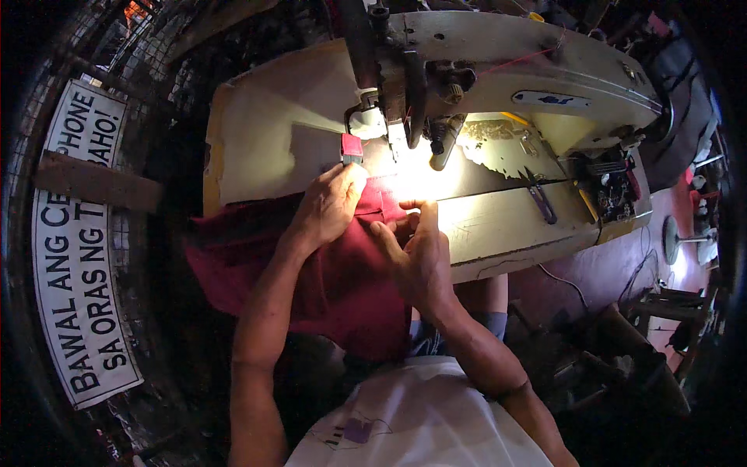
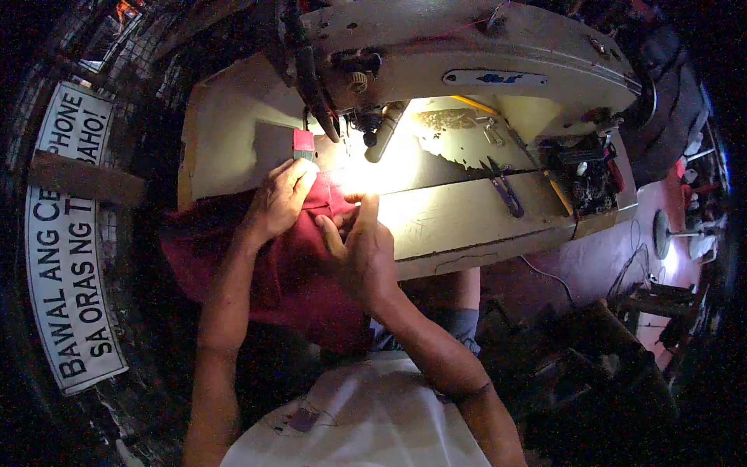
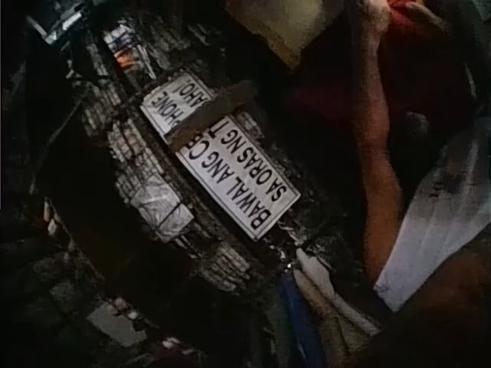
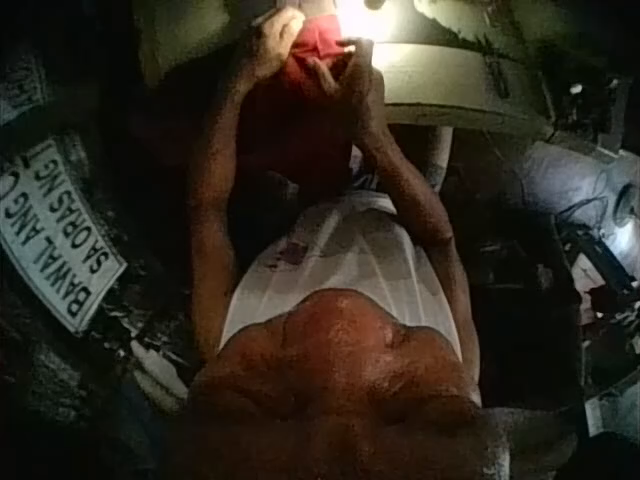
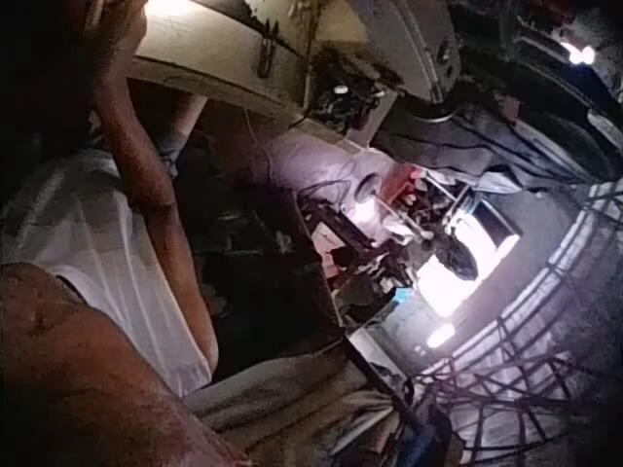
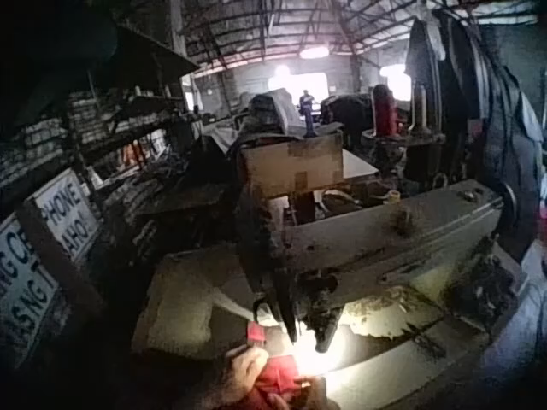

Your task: Sewing a pink fabric bag using a sewing machine.

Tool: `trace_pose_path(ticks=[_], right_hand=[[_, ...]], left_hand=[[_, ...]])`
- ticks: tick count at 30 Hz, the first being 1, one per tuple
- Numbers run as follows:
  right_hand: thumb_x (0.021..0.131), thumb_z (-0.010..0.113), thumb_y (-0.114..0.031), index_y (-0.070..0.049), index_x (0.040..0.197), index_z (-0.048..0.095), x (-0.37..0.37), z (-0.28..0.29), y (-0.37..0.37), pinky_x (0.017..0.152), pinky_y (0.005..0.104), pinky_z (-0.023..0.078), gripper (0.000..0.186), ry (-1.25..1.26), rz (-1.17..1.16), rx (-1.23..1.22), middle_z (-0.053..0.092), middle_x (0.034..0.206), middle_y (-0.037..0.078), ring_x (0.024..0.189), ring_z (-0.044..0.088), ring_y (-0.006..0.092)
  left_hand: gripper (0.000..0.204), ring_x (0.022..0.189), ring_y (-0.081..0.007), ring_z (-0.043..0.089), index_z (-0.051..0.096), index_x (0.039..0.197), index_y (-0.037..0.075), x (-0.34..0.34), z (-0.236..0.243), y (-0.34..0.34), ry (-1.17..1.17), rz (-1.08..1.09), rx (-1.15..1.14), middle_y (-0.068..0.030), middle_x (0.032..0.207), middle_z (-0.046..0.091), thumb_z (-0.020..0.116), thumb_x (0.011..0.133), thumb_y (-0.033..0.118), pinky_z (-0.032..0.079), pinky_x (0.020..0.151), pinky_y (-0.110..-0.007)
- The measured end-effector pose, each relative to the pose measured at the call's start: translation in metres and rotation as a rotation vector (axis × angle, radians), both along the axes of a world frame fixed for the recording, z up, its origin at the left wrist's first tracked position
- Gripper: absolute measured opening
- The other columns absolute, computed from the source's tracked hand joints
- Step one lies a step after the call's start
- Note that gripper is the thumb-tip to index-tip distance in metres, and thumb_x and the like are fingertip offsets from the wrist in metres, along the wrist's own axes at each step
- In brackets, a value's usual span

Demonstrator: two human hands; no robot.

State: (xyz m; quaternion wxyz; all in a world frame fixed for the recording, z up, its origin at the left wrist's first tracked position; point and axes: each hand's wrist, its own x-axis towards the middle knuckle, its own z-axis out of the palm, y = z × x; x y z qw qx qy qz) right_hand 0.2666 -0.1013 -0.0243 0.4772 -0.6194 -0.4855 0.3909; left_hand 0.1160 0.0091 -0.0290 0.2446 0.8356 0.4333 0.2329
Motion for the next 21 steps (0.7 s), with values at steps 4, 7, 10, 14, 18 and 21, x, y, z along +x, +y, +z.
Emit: trace_pose_path(ticks=[4,7,10,14,18,21], right_hand=[[0.089,0.072,-0.02,0.002,0.098,0.053,0.002,-0.003,0.016,0.055,0.0314,0.048,0.031,0.301,0.13,-0.185,0.063,0.072,0.008,0.063,0.059,0.0127],[0.091,0.069,-0.021,0.004,0.094,0.059,0.009,-0.003,0.025,0.056,0.0303,0.048,0.026,0.385,0.221,-0.278,0.064,0.071,0.008,0.063,0.058,0.0108],[0.092,0.066,-0.019,0.005,0.098,0.064,0.017,0.0,0.025,0.056,0.0293,0.048,0.025,0.44,0.248,-0.243,0.067,0.073,0.007,0.063,0.058,0.0094],[0.09,0.064,-0.016,0.006,0.083,0.068,0.02,-0.003,0.023,0.051,0.0285,0.045,0.023,0.159,-0.008,0.005,0.065,0.061,0.009,0.056,0.055,0.0071],[0.09,0.069,-0.017,0.003,0.071,0.061,0.023,-0.017,0.032,0.046,0.0288,0.036,0.029,-0.095,-0.057,0.017,0.053,0.054,0.0,0.053,0.042,0.004],[0.09,0.069,-0.023,0.003,0.07,0.06,0.024,-0.026,0.035,0.044,0.0326,0.034,0.034,-0.247,-0.014,0.051,0.047,0.05,0.009,0.049,0.037,0.007]], left_hand=[[0.017,0.087,-0.0396,0.061,0.059,0.099,-0.001,0.002,-0.001,-0.001,0.003,-0.012,0.056,-0.0206,0.093,0.061,0.05,0.097,0.013,0.049,0.077,-0.044],[0.016,0.088,-0.0395,0.061,0.059,0.099,-0.001,0.002,0.001,-0.001,0.04,0.007,0.06,-0.0202,0.093,0.062,0.05,0.097,0.012,0.05,0.077,-0.044],[0.016,0.088,-0.0392,0.061,0.06,0.097,-0.001,0.001,0.004,0.003,0.074,-0.042,0.05,-0.0205,0.093,0.063,0.051,0.096,0.012,0.05,0.076,-0.044],[0.017,0.089,-0.0387,0.063,0.062,0.094,-0.001,-0.002,0.006,0.021,0.287,-0.133,-0.056,-0.0219,0.096,0.064,0.051,0.094,0.013,0.05,0.077,-0.045],[0.019,0.088,-0.0381,0.063,0.063,0.093,-0.001,0.005,0.006,0.037,0.583,-0.377,0.055,-0.0221,0.095,0.066,0.054,0.092,0.016,0.05,0.081,-0.046],[0.021,0.095,-0.0371,0.061,0.062,0.095,-0.001,0.015,0.011,0.016,0.415,-0.115,0.026,-0.0224,0.102,0.062,0.057,0.091,0.019,0.049,0.084,-0.045]])
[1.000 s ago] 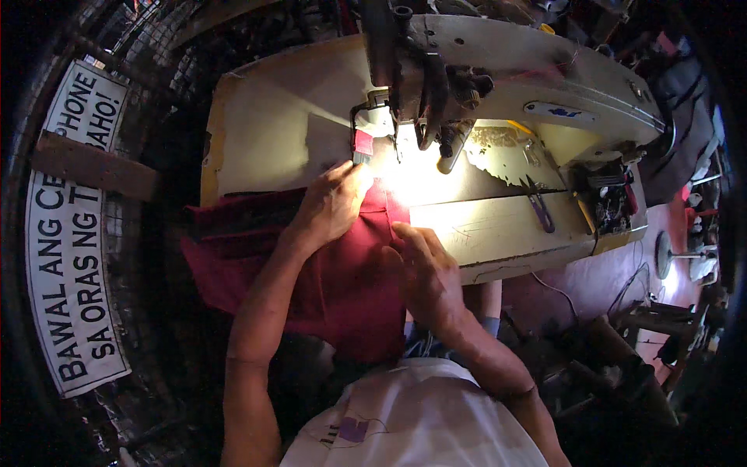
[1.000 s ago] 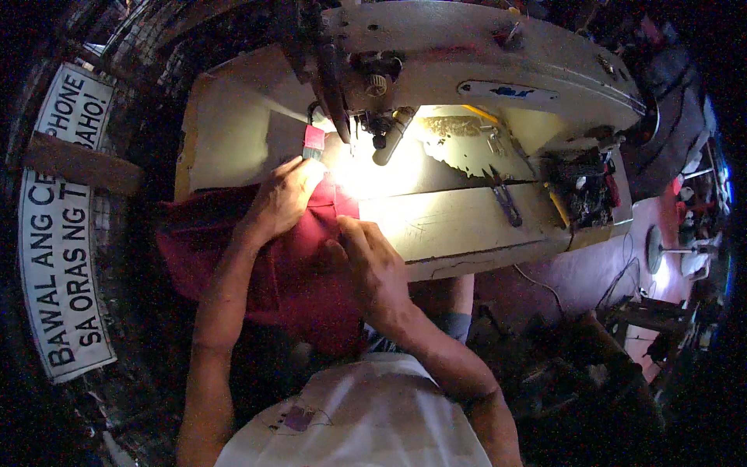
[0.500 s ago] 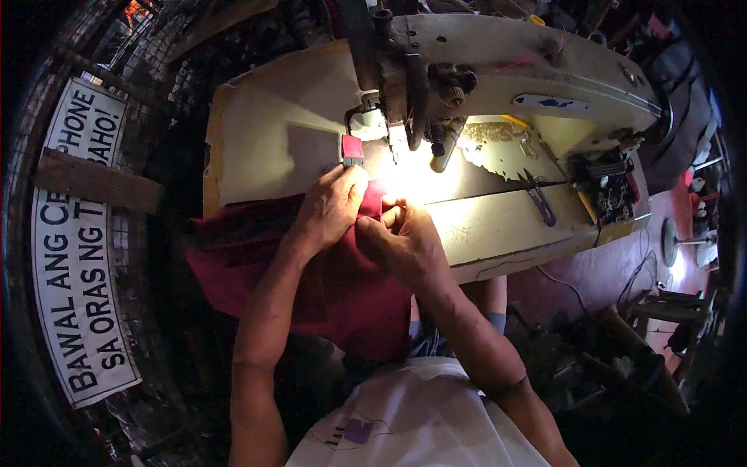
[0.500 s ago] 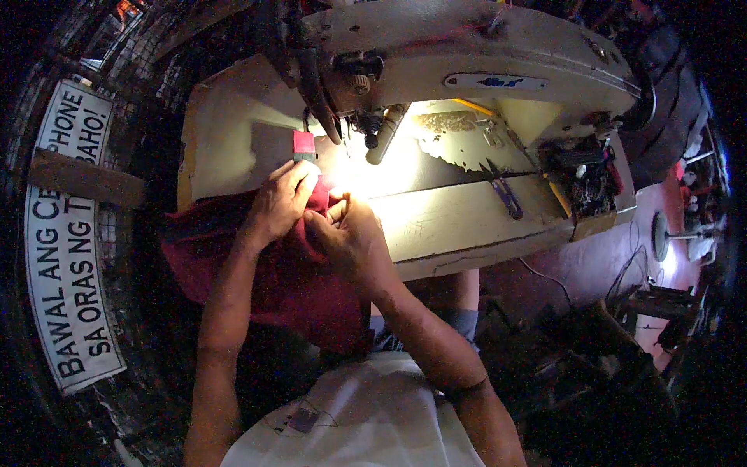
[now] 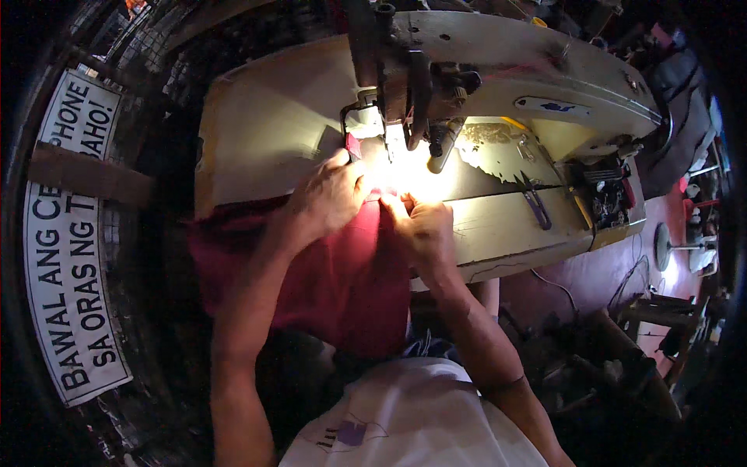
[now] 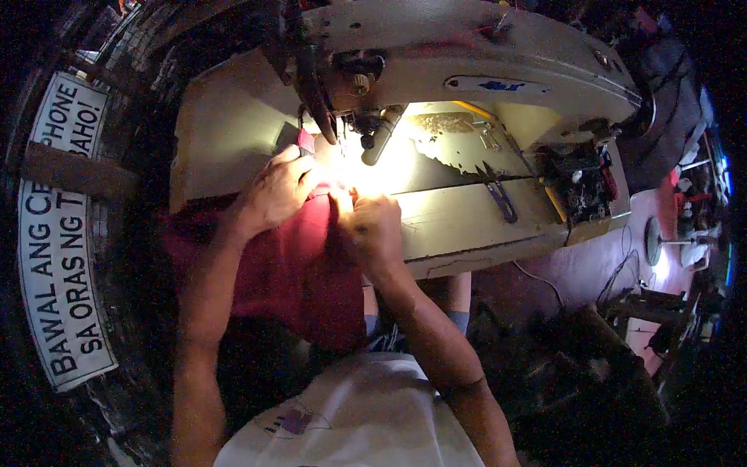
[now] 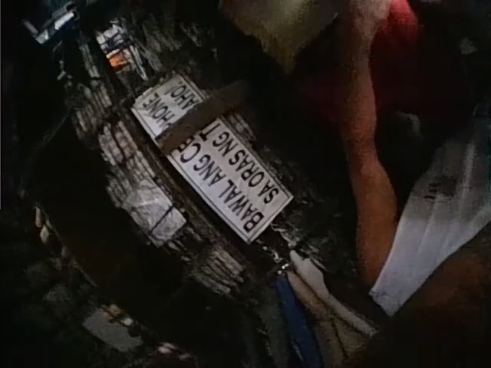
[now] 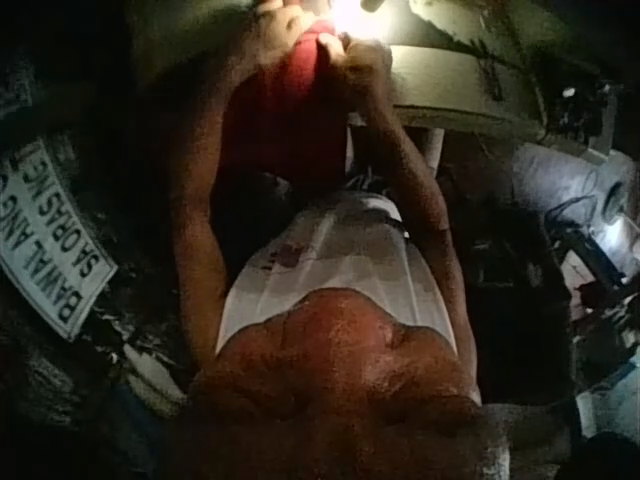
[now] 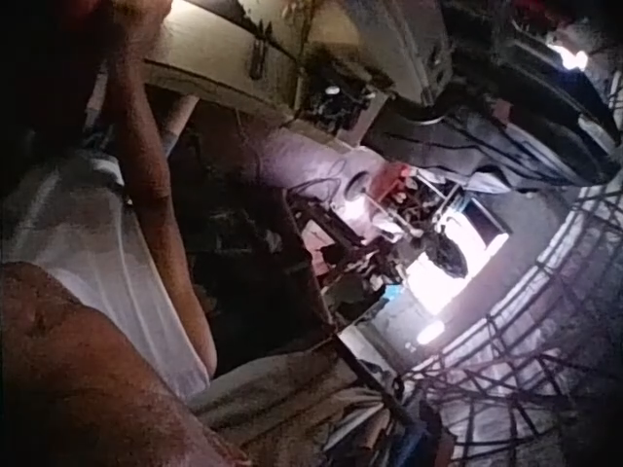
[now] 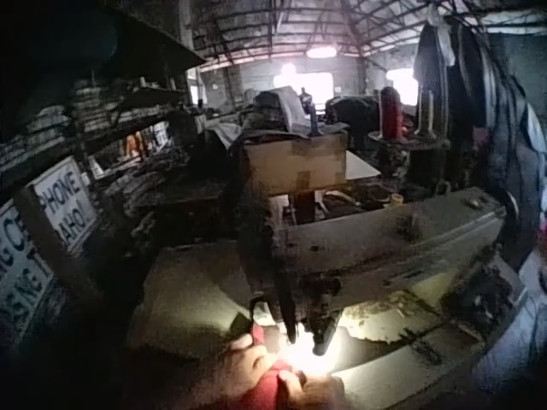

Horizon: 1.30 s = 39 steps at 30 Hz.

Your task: Sewing a pink fabric bag using a sewing machine.

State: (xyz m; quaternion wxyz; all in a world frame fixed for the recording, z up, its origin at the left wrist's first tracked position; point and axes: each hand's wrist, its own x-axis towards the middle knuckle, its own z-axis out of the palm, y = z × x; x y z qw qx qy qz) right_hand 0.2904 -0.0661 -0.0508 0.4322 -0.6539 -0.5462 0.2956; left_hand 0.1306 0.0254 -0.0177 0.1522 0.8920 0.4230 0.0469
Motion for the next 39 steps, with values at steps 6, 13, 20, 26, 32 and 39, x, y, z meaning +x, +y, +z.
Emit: trace_pose_path(ticks=[6,13,20,26,32,39], right_hand=[[0.089,0.069,-0.026,0.0,0.073,0.064,-0.006,-0.007,-0.002,0.045,0.0392,0.038,0.031,-0.009,-0.045,0.155,0.053,0.055,0.02,0.04,0.048,0.0225],[0.085,0.073,-0.028,-0.003,0.075,0.067,-0.017,0.0,-0.001,0.05,0.0394,0.045,0.027,-0.173,-0.125,0.033,0.06,0.06,0.018,0.05,0.06,0.0289],[0.089,0.068,-0.035,-0.01,0.086,0.069,-0.021,-0.003,-0.006,0.054,0.0466,0.05,0.025,-0.206,-0.098,0.009,0.065,0.067,0.016,0.059,0.065,0.0353],[0.09,0.065,-0.015,-0.007,0.109,0.064,-0.022,-0.008,-0.021,0.055,0.0416,0.049,0.021,-0.326,-0.002,0.233,0.065,0.077,0.012,0.062,0.063,0.0293],[0.079,0.066,-0.003,0.001,0.113,0.064,-0.016,-0.009,-0.029,0.058,0.0355,0.046,0.034,-0.456,0.152,0.459,0.06,0.088,0.01,0.069,0.06,0.0235],[0.077,0.06,-0.009,0.002,0.116,0.062,-0.019,-0.015,-0.03,0.061,0.0358,0.046,0.041,-0.541,0.129,0.404,0.058,0.095,0.011,0.075,0.058,0.0226]], left_hand=[[0.031,0.098,-0.0312,0.054,0.065,0.107,0.001,0.021,0.004,-0.059,-0.17,0.035,0.68,-0.0157,0.109,0.055,0.066,0.078,0.009,0.045,0.087,-0.046],[0.017,0.096,-0.0318,0.057,0.063,0.103,0.002,0.006,-0.016,-0.029,-0.33,-0.037,0.366,-0.0133,0.101,0.062,0.061,0.086,0.007,0.046,0.088,-0.042],[0.018,0.092,-0.032,0.059,0.066,0.097,0.001,0.002,-0.016,-0.03,-0.472,-0.02,0.274,-0.0128,0.096,0.063,0.066,0.08,-0.005,0.05,0.082,-0.041],[0.022,0.093,-0.0295,0.06,0.071,0.098,0.002,-0.001,-0.015,-0.027,-0.463,-0.078,0.278,-0.0117,0.1,0.065,0.067,0.078,-0.005,0.051,0.081,-0.039],[0.025,0.093,-0.0309,0.06,0.071,0.098,0.002,-0.003,-0.016,-0.028,-0.458,-0.064,0.244,-0.0117,0.1,0.066,0.067,0.074,-0.004,0.051,0.082,-0.039],[0.025,0.095,-0.0273,0.058,0.071,0.1,0.004,-0.002,-0.014,-0.027,-0.331,-0.143,0.363,-0.0081,0.102,0.064,0.066,0.075,0.007,0.05,0.085,-0.04]])
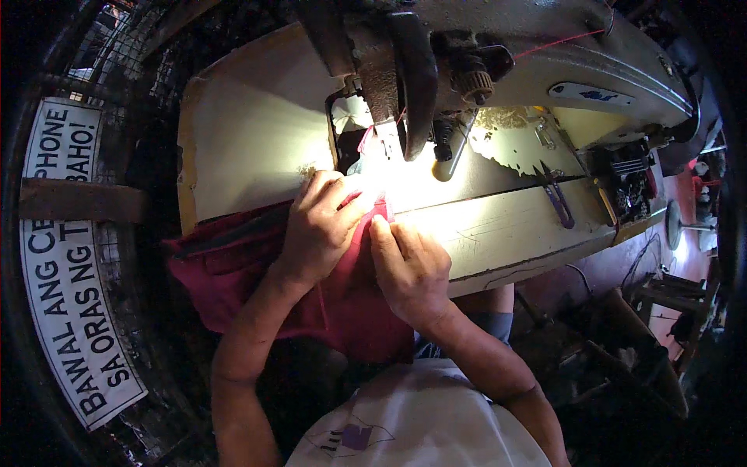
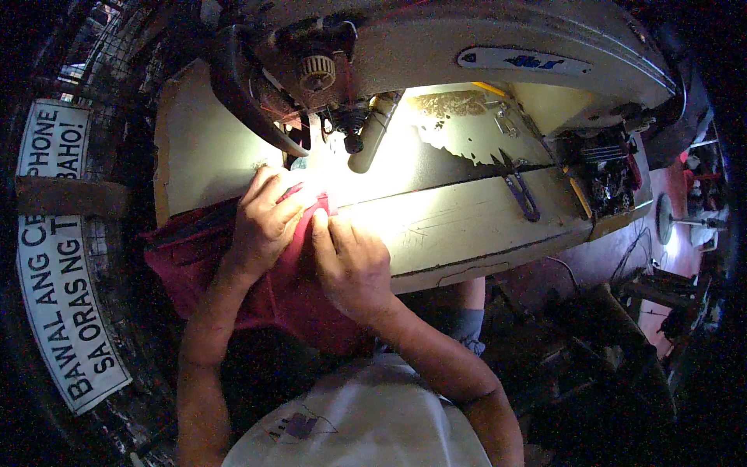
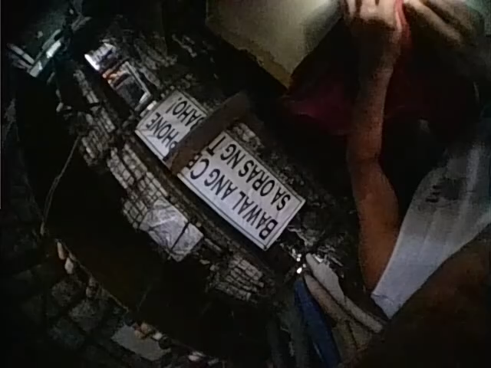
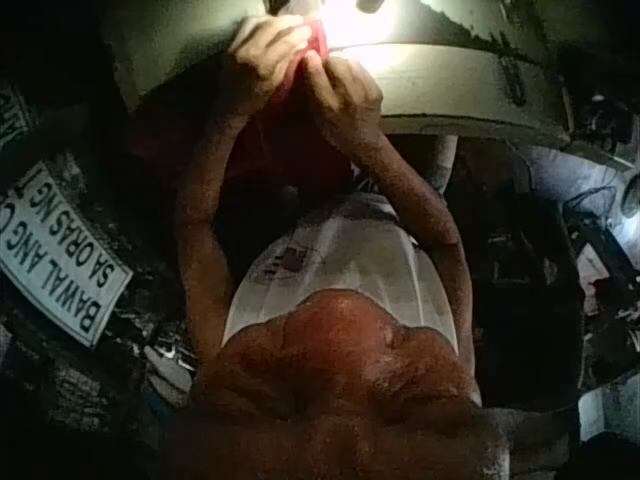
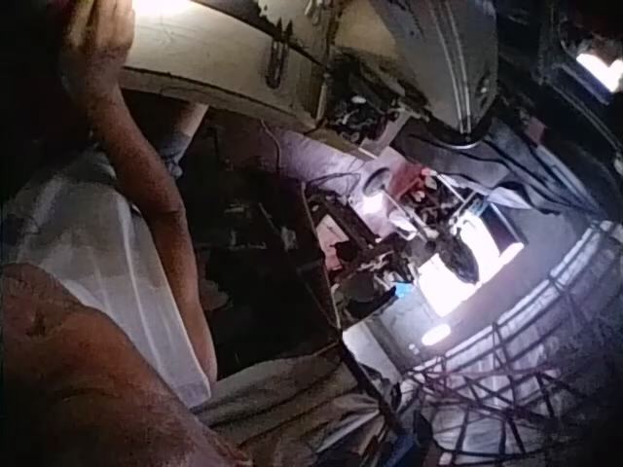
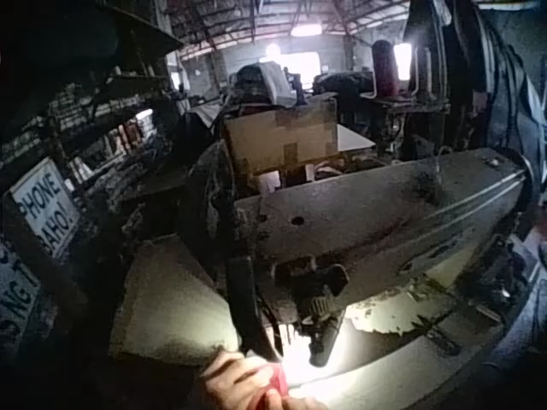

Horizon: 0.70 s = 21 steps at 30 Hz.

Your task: Sewing a pink fabric bag using a sewing machine.

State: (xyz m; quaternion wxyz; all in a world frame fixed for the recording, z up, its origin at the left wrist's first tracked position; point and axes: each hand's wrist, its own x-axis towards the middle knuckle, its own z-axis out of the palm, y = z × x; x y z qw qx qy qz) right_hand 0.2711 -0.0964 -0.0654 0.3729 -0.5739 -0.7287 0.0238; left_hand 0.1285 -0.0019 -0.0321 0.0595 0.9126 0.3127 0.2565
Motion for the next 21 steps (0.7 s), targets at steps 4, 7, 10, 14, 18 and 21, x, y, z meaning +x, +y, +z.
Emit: trace_pose_path(ticks=[4,7,10,14,18,21], right_hand=[[0.079,0.061,-0.008,0.002,0.114,0.062,-0.0017,-0.003,0.0029,0.06,0.036,0.046,0.036,0.065,-0.005,-0.018,0.058,0.091,0.011,0.073,0.058,0.0233],[0.084,0.07,-0.006,-0.004,0.099,0.066,-0.0046,-0.0032,0.006,0.054,0.0354,0.045,0.015,0.095,-0.109,0.021,0.058,0.076,0.007,0.06,0.056,0.0229],[0.084,0.07,-0.007,-0.005,0.097,0.067,-0.0055,-0.0025,0.0073,0.055,0.0355,0.046,0.014,0.073,-0.125,0.015,0.059,0.076,0.007,0.061,0.057,0.0231],[0.083,0.07,-0.007,-0.005,0.098,0.066,-0.0053,-0.0009,0.0072,0.058,0.0366,0.047,0.015,0.063,-0.131,-0.023,0.061,0.079,0.008,0.065,0.059,0.0246],[0.083,0.07,-0.005,-0.004,0.099,0.066,-0.0058,0.0015,0.0064,0.06,0.0378,0.049,0.017,0.056,-0.13,-0.063,0.062,0.081,0.01,0.068,0.06,0.0266],[0.082,0.07,-0.005,-0.004,0.1,0.066,-0.0059,0.003,0.0061,0.061,0.0382,0.05,0.018,0.071,-0.136,-0.058,0.063,0.082,0.01,0.068,0.06,0.0272]], left_hand=[[0.022,0.095,-0.0261,0.058,0.071,0.097,0.005,-0.002,-0.001,0.0015,0.037,-0.027,0.04,-0.0072,0.103,0.064,0.067,0.075,0.008,0.05,0.086,-0.039],[0.021,0.095,-0.026,0.058,0.07,0.095,0.004,-0.0028,-0.0009,0.003,0.044,-0.047,0.027,-0.007,0.103,0.064,0.067,0.075,0.008,0.05,0.085,-0.039],[0.02,0.095,-0.026,0.058,0.07,0.094,0.005,-0.0024,0.0002,0.004,0.038,-0.046,-0.003,-0.0068,0.102,0.064,0.067,0.075,0.008,0.049,0.085,-0.038],[0.018,0.094,-0.0258,0.058,0.069,0.093,0.004,-0.0027,0.0024,0.0046,0.04,-0.036,-0.029,-0.0074,0.099,0.063,0.067,0.076,0.011,0.049,0.085,-0.039],[0.018,0.094,-0.0254,0.057,0.069,0.092,0.004,-0.003,0.0015,0.0048,0.044,-0.051,-0.02,-0.0072,0.099,0.063,0.066,0.077,0.012,0.049,0.085,-0.039],[0.018,0.094,-0.0254,0.057,0.069,0.092,0.005,-0.0034,-0.0003,0.0044,0.061,-0.045,0.025,-0.0065,0.099,0.063,0.064,0.077,0.013,0.048,0.086,-0.039]])
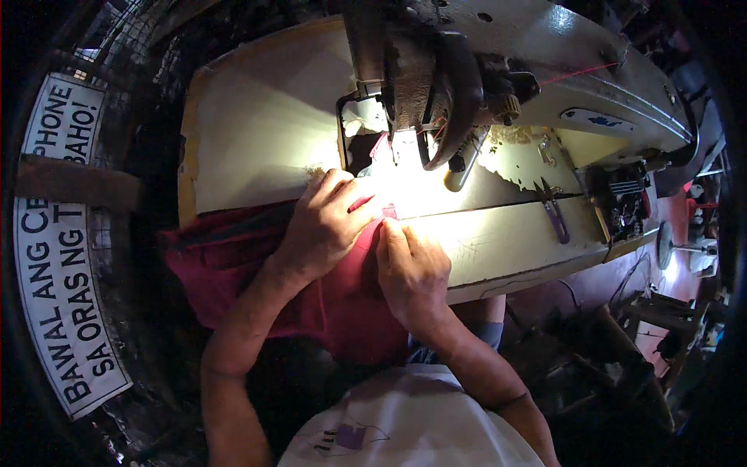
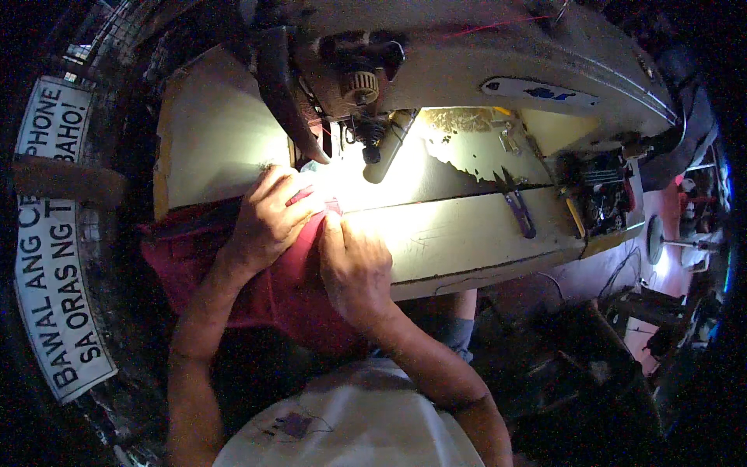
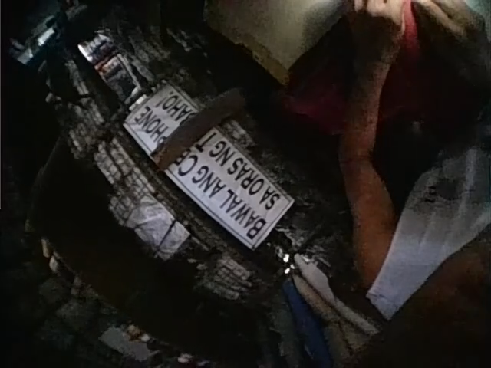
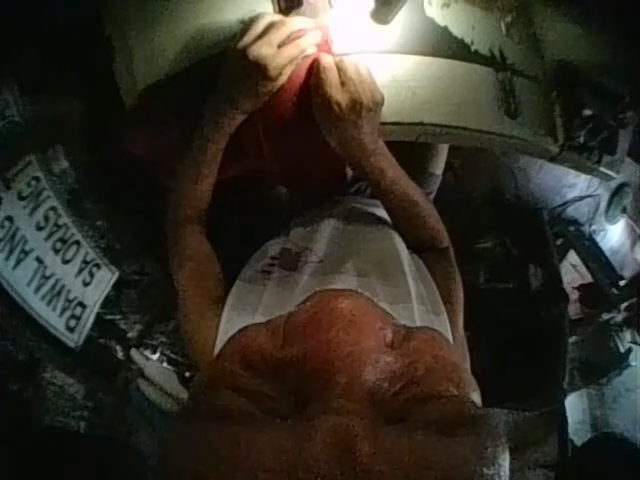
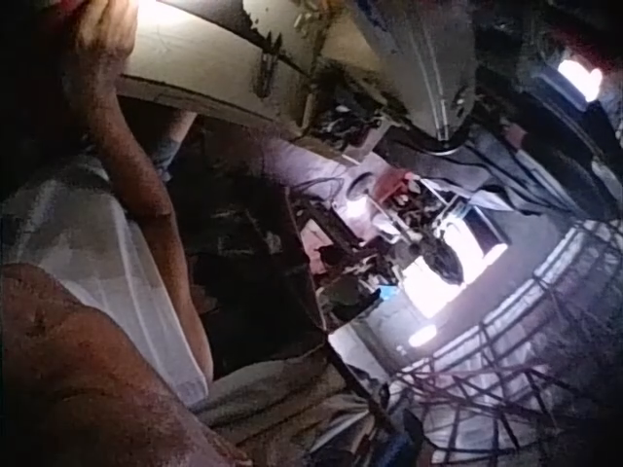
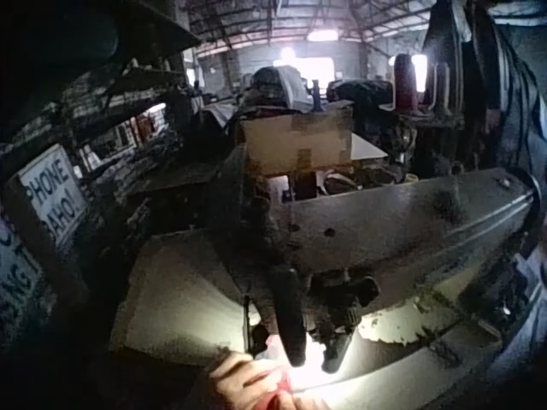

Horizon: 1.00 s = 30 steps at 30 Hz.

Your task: Sewing a pink fabric bag using a sewing machine.

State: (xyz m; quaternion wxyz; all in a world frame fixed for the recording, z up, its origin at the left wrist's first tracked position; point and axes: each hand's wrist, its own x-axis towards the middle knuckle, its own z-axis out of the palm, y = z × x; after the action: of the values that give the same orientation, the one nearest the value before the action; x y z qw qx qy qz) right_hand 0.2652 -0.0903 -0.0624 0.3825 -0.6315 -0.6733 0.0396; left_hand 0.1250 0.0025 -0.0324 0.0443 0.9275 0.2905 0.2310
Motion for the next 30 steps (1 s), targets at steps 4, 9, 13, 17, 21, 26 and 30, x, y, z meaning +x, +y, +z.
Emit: trace_pose_path(ticks=[4,9,13,17,21,26,30], right_hand=[[0.082,0.07,-0.004,-0.004,0.103,0.066,0.0,-0.001,0.001,0.06,0.0384,0.05,0.022,-0.019,0.015,-0.006,0.063,0.082,0.01,0.067,0.06,0.0272],[0.082,0.069,-0.005,-0.004,0.112,0.065,-0.001,-0.003,0.002,0.058,0.0382,0.048,0.03,-0.022,-0.013,0.066,0.063,0.081,0.01,0.063,0.059,0.0267],[0.082,0.069,-0.006,-0.003,0.109,0.065,-0.002,-0.001,0.002,0.056,0.0375,0.047,0.028,-0.053,-0.017,0.045,0.063,0.08,0.01,0.061,0.058,0.0265],[0.081,0.069,-0.007,-0.004,0.104,0.066,-0.002,0.003,0.003,0.063,0.0385,0.047,0.024,-0.12,-0.029,0.001,0.063,0.083,0.009,0.067,0.059,0.0265],[0.081,0.069,-0.009,-0.006,0.101,0.067,0.0,0.003,0.005,0.071,0.0404,0.047,0.02,-0.154,-0.015,0.012,0.064,0.086,0.009,0.074,0.061,0.0271],[0.083,0.068,-0.011,-0.007,0.102,0.067,0.008,0.006,0.01,0.072,0.0417,0.048,0.02,-0.176,-0.006,-0.026,0.066,0.091,0.01,0.081,0.063,0.0285],[0.085,0.068,-0.012,-0.007,0.104,0.067,0.019,0.013,0.024,0.077,0.0433,0.05,0.02,-0.191,-0.003,-0.111,0.067,0.097,0.012,0.087,0.063,0.0319]], left_hand=[[0.018,0.095,-0.0251,0.057,0.07,0.092,0.006,-0.001,-0.001,0.001,-0.05,-0.021,-0.023,-0.0056,0.099,0.064,0.064,0.076,0.014,0.047,0.087,-0.04],[0.019,0.097,-0.0241,0.056,0.072,0.093,0.007,-0.001,0.0,0.002,-0.047,-0.038,0.057,-0.0044,0.102,0.065,0.064,0.077,0.015,0.047,0.088,-0.04],[0.022,0.1,-0.0235,0.055,0.072,0.098,0.009,-0.001,0.001,0.003,-0.011,-0.033,-0.034,-0.0033,0.103,0.065,0.064,0.079,0.015,0.045,0.092,-0.039],[0.024,0.104,-0.0236,0.054,0.072,0.102,0.011,-0.006,0.003,0.007,0.0,-0.091,-0.066,-0.0035,0.107,0.064,0.063,0.08,0.015,0.043,0.097,-0.039],[0.025,0.105,-0.0243,0.053,0.071,0.104,0.011,-0.008,0.006,0.006,0.036,-0.086,-0.046,-0.0039,0.109,0.063,0.062,0.081,0.014,0.043,0.098,-0.04],[0.026,0.104,-0.0249,0.054,0.07,0.103,0.011,-0.003,0.005,0.007,-0.001,-0.025,0.006,-0.005,0.107,0.061,0.062,0.079,0.014,0.044,0.096,-0.04],[0.02,0.101,-0.0253,0.055,0.069,0.098,0.009,0.006,-0.002,0.023,-0.022,-0.052,0.012,-0.0066,0.1,0.059,0.061,0.08,0.014,0.046,0.089,-0.038]])
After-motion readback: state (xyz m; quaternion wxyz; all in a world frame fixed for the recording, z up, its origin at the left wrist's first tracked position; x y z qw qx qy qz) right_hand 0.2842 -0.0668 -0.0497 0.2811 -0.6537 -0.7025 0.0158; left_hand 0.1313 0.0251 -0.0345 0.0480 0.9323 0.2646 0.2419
